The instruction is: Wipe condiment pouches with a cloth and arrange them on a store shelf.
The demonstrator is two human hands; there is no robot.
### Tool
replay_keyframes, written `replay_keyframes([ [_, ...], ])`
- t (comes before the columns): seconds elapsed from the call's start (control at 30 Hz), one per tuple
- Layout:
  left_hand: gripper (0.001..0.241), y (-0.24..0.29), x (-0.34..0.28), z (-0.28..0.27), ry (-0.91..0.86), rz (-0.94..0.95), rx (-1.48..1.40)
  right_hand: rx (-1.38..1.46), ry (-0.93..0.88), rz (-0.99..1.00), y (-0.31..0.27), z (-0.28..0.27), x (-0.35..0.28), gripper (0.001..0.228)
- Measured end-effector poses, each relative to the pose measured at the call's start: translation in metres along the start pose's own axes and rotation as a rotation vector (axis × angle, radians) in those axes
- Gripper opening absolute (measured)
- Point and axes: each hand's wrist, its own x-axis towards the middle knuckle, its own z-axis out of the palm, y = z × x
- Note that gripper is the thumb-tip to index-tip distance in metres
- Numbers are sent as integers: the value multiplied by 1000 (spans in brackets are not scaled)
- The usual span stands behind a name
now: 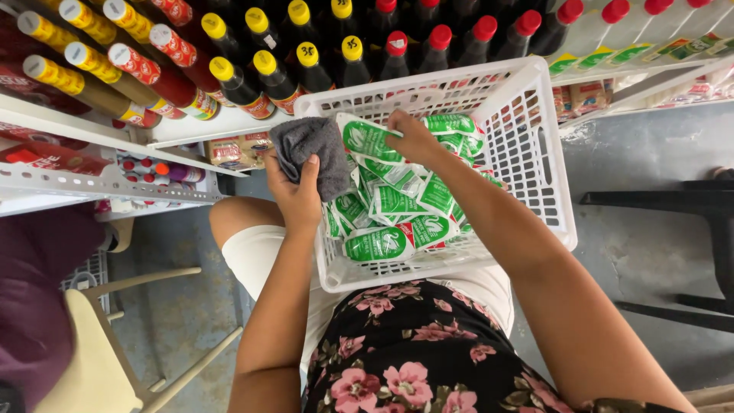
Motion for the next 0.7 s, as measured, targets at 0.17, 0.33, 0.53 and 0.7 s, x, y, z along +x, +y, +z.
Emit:
replay_keyframes([
  [0.17,37,5,3,2,13,1,-48,294,-260,293,-48,-22,-40,61],
  [0.33,44,9,6,-2,72,-62,-346,1076,-389,94,-73,-30,-79,61],
  [0.53,60,60,21,4,13,11,-545,1511,-645,-273,-116,-37,-130,60],
  [0.7,58,83,19,4,-40,154,-322,1419,-597,-270,-140,-37,-155,67],
])
